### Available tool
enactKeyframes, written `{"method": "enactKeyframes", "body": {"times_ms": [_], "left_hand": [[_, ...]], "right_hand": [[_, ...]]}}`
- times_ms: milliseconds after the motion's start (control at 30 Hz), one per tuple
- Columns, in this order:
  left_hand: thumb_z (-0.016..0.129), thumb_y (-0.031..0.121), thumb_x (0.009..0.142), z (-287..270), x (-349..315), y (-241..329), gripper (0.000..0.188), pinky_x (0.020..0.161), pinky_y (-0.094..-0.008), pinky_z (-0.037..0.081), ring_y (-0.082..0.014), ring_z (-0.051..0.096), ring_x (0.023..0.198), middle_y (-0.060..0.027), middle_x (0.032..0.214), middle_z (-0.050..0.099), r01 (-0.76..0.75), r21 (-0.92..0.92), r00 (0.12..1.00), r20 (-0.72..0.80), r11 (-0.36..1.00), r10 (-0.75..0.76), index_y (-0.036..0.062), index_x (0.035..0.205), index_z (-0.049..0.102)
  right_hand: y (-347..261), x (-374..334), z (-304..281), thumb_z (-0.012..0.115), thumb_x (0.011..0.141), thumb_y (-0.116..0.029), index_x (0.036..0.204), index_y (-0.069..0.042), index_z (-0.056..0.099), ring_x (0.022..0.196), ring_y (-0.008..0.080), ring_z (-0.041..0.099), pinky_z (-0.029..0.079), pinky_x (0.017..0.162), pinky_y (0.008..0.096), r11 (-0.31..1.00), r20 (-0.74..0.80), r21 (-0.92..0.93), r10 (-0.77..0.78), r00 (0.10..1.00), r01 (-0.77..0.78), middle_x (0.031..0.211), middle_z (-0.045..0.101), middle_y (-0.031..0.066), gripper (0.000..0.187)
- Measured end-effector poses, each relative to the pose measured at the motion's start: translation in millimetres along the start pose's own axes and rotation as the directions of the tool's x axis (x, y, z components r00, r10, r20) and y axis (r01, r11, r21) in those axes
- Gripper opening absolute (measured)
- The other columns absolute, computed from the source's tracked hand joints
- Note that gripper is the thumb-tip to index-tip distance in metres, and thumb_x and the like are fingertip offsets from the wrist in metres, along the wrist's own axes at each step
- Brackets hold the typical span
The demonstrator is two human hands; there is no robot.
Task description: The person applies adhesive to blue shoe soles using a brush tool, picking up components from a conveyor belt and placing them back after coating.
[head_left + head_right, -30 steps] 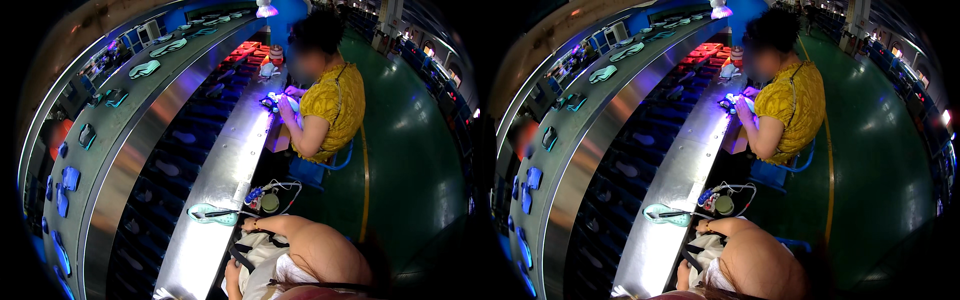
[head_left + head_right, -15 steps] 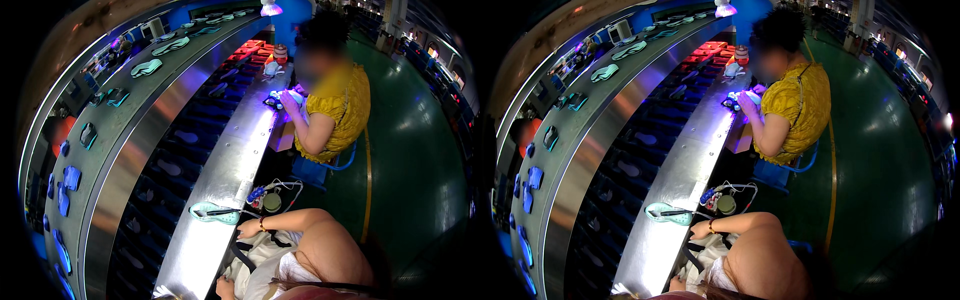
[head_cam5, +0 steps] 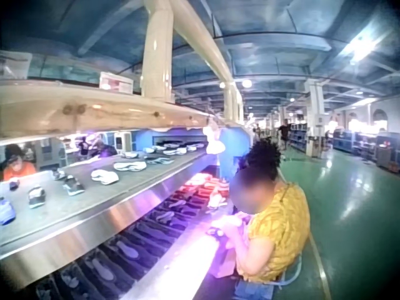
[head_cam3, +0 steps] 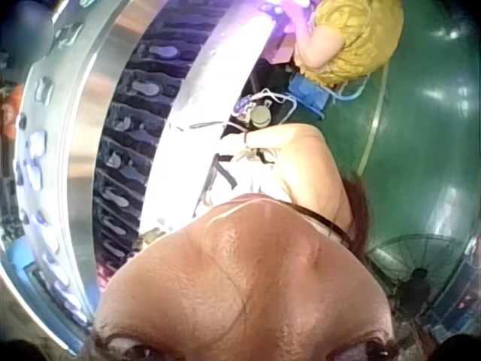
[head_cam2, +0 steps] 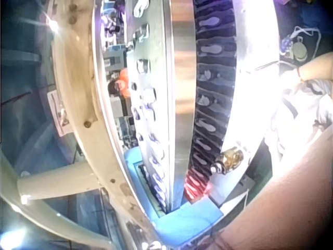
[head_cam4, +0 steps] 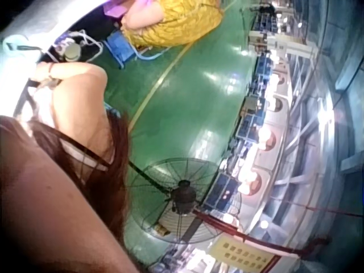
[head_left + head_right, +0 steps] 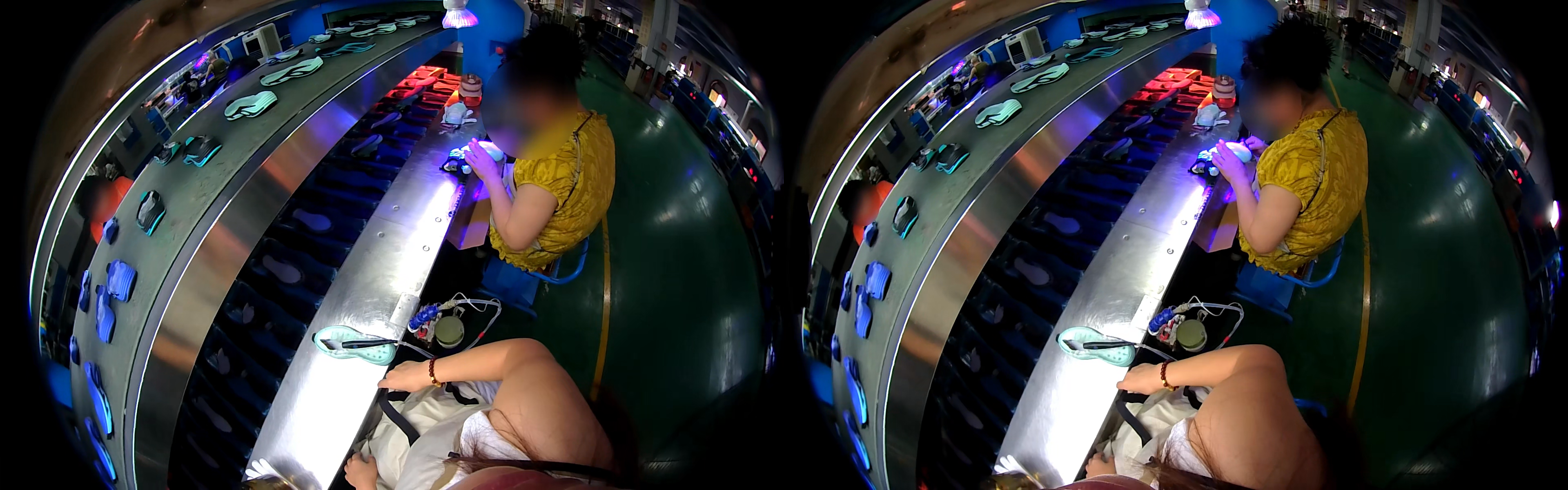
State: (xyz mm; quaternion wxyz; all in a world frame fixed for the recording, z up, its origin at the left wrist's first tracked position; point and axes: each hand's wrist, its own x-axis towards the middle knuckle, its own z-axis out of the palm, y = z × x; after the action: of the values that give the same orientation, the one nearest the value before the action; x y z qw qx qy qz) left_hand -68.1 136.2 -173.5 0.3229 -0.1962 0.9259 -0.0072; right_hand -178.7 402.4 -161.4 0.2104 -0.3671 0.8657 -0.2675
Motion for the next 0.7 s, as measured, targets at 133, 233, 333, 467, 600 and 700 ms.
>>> {"method": "enactKeyframes", "body": {"times_ms": [133,233,333,467,600,700], "left_hand": [[0.058,0.032,0.071,-1,-3,-2,0.042,0.084,-0.0356,0.042,-0.0253,0.052,0.100,-0.0107,0.108,0.055,-0.110,-0.115,0.994,-0.019,0.987,0.109,0.0114,0.107,0.055],[0.058,0.030,0.071,-2,-6,-4,0.043,0.082,-0.0338,0.042,-0.0254,0.053,0.097,-0.0120,0.107,0.055,-0.216,-0.128,0.976,-0.036,0.968,0.213,0.0105,0.108,0.055],[0.058,0.029,0.071,-11,-16,2,0.042,0.079,-0.0350,0.043,-0.0262,0.054,0.095,-0.0118,0.105,0.056,-0.315,-0.118,0.947,-0.097,0.942,0.305,0.0097,0.108,0.054],[0.057,0.028,0.072,-12,-15,2,0.040,0.076,-0.0378,0.045,-0.0284,0.055,0.093,-0.0123,0.106,0.054,-0.419,-0.105,0.900,-0.177,0.902,0.397,0.0068,0.106,0.054],[0.057,0.028,0.072,-18,-15,3,0.042,0.077,-0.0384,0.044,-0.0304,0.054,0.094,-0.0155,0.105,0.054,-0.524,-0.164,0.842,-0.244,0.836,0.481,0.0031,0.105,0.053],[0.057,0.028,0.072,-22,-17,7,0.041,0.078,-0.0384,0.044,-0.0309,0.054,0.093,-0.0161,0.103,0.055,-0.556,-0.186,0.821,-0.273,0.810,0.501,0.0031,0.105,0.053]], "right_hand": [[3,-4,-5,0.050,0.073,-0.007,0.090,0.000,0.047,0.068,0.0335,0.058,0.044,0.054,0.0413,0.998,-0.058,-0.057,-0.005,0.998,0.001,0.069,0.056,0.0188,0.019],[1,-2,-7,0.052,0.070,-0.006,0.084,0.000,0.048,0.065,0.0328,0.058,0.045,0.053,0.0407,0.994,-0.086,-0.107,0.014,0.996,-0.023,0.066,0.057,0.0171,0.016],[1,-3,-11,0.054,0.066,-0.005,0.080,-0.001,0.048,0.065,0.0313,0.059,0.045,0.051,0.0392,0.984,-0.107,-0.177,0.009,0.994,-0.028,0.065,0.057,0.0159,0.016],[-5,-8,-19,0.056,0.062,-0.005,0.075,-0.001,0.049,0.064,0.0287,0.060,0.045,0.050,0.0369,0.970,-0.162,-0.240,-0.009,0.987,-0.031,0.064,0.057,0.0144,0.014],[1,-7,-13,0.058,0.061,-0.005,0.071,-0.002,0.051,0.063,0.0275,0.060,0.044,0.048,0.0366,0.958,-0.262,-0.287,-0.053,0.964,-0.025,0.061,0.057,0.0131,0.013],[1,-10,-16,0.060,0.060,-0.007,0.070,-0.002,0.051,0.061,0.0277,0.060,0.044,0.046,0.0364,0.953,-0.247,-0.302,-0.051,0.968,-0.027,0.060,0.057,0.0125,0.014]]}}
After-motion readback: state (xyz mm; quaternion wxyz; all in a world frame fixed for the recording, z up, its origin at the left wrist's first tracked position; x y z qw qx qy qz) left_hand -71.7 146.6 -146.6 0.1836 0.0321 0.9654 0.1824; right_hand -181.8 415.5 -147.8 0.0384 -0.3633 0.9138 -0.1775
